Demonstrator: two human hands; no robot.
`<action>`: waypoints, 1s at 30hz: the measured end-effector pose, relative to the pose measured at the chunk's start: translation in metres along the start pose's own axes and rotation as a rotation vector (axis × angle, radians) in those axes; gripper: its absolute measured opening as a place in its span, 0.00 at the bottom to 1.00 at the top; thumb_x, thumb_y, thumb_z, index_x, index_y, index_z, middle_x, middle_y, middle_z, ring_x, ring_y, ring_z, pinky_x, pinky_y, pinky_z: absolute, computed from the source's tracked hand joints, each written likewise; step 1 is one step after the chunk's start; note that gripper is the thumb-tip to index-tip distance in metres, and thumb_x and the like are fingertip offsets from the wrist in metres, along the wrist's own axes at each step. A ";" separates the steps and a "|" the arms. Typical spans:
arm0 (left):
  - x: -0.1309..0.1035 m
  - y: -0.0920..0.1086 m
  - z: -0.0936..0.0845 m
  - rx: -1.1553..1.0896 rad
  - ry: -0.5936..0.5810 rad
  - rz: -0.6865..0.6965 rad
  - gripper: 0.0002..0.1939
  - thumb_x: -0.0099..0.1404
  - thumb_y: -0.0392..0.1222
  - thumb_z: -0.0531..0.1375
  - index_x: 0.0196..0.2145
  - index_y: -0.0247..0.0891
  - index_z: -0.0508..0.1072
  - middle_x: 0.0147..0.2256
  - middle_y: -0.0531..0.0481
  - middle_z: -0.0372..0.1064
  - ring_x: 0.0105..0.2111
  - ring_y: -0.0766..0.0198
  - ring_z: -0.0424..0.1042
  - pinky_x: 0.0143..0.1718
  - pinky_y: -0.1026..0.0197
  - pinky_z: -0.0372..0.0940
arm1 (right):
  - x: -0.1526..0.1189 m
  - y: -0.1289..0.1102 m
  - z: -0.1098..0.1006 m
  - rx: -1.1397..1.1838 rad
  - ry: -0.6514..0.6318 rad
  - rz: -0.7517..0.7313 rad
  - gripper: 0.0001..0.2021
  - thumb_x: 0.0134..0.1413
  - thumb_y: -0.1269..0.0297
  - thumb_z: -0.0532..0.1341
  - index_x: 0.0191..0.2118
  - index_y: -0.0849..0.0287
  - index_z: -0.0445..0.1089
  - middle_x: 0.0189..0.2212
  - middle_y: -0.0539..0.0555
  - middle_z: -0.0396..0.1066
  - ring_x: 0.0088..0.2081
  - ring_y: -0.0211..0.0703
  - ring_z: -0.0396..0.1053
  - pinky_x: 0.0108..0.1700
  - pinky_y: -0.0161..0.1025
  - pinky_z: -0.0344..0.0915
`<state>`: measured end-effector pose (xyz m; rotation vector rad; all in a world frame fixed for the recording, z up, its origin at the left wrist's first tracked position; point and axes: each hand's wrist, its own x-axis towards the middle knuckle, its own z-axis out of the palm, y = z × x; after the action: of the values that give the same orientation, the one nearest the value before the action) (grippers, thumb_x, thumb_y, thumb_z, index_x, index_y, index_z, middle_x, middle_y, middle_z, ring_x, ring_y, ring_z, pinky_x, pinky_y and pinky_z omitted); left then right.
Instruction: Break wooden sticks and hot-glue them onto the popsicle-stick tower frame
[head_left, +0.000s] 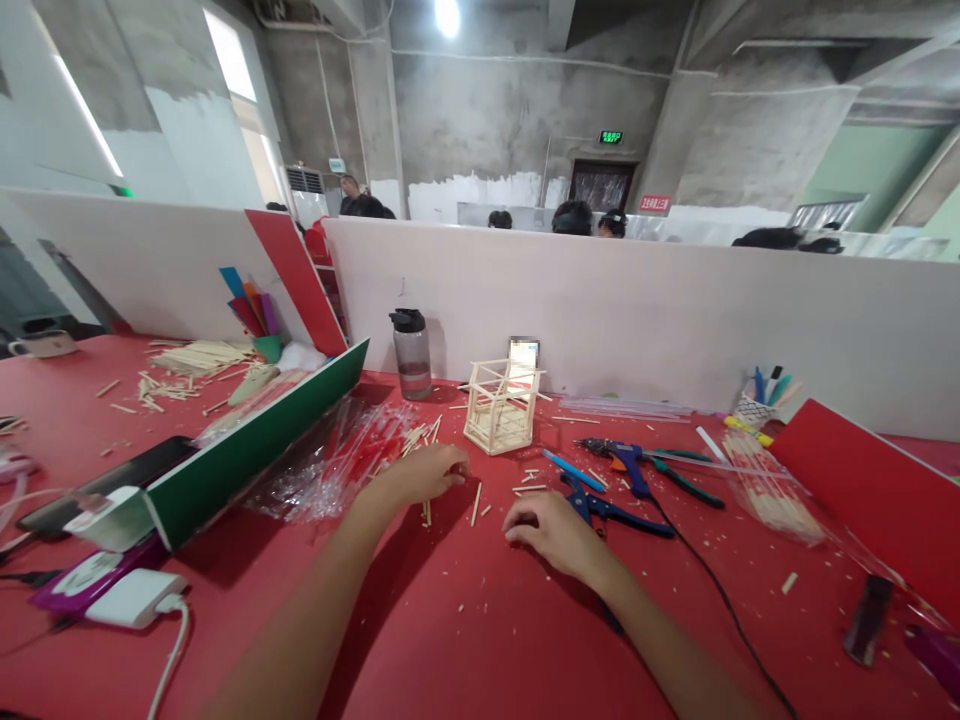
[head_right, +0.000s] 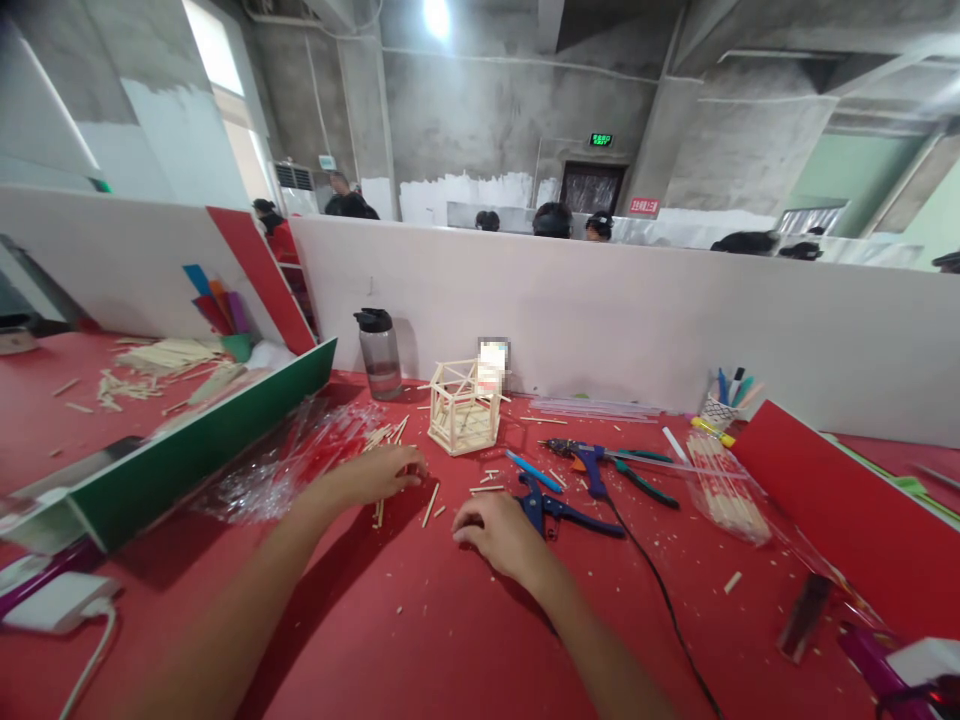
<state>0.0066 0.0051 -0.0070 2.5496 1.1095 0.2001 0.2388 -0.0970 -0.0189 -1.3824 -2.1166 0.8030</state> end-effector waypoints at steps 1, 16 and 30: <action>0.000 0.000 0.000 0.002 -0.002 -0.003 0.08 0.61 0.35 0.56 0.36 0.39 0.74 0.38 0.47 0.75 0.38 0.59 0.72 0.37 0.62 0.61 | 0.000 -0.001 0.000 -0.007 -0.003 -0.003 0.06 0.49 0.72 0.62 0.28 0.57 0.77 0.28 0.51 0.77 0.32 0.39 0.72 0.35 0.32 0.61; -0.004 0.004 -0.011 0.108 0.146 -0.060 0.05 0.66 0.38 0.53 0.30 0.40 0.64 0.27 0.52 0.67 0.27 0.61 0.64 0.26 0.60 0.47 | -0.001 -0.002 0.004 -0.136 -0.001 -0.028 0.06 0.52 0.71 0.64 0.31 0.56 0.79 0.31 0.51 0.78 0.35 0.41 0.73 0.40 0.33 0.61; -0.004 0.016 -0.017 0.044 0.261 0.027 0.09 0.62 0.35 0.54 0.25 0.39 0.58 0.25 0.52 0.66 0.26 0.64 0.61 0.26 0.62 0.46 | -0.006 -0.002 -0.022 -0.156 0.104 -0.039 0.10 0.56 0.69 0.58 0.36 0.56 0.78 0.36 0.54 0.79 0.38 0.43 0.74 0.42 0.36 0.63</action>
<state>0.0102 -0.0037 0.0145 2.6334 1.1822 0.5346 0.2546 -0.0984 -0.0021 -1.4240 -2.1563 0.5476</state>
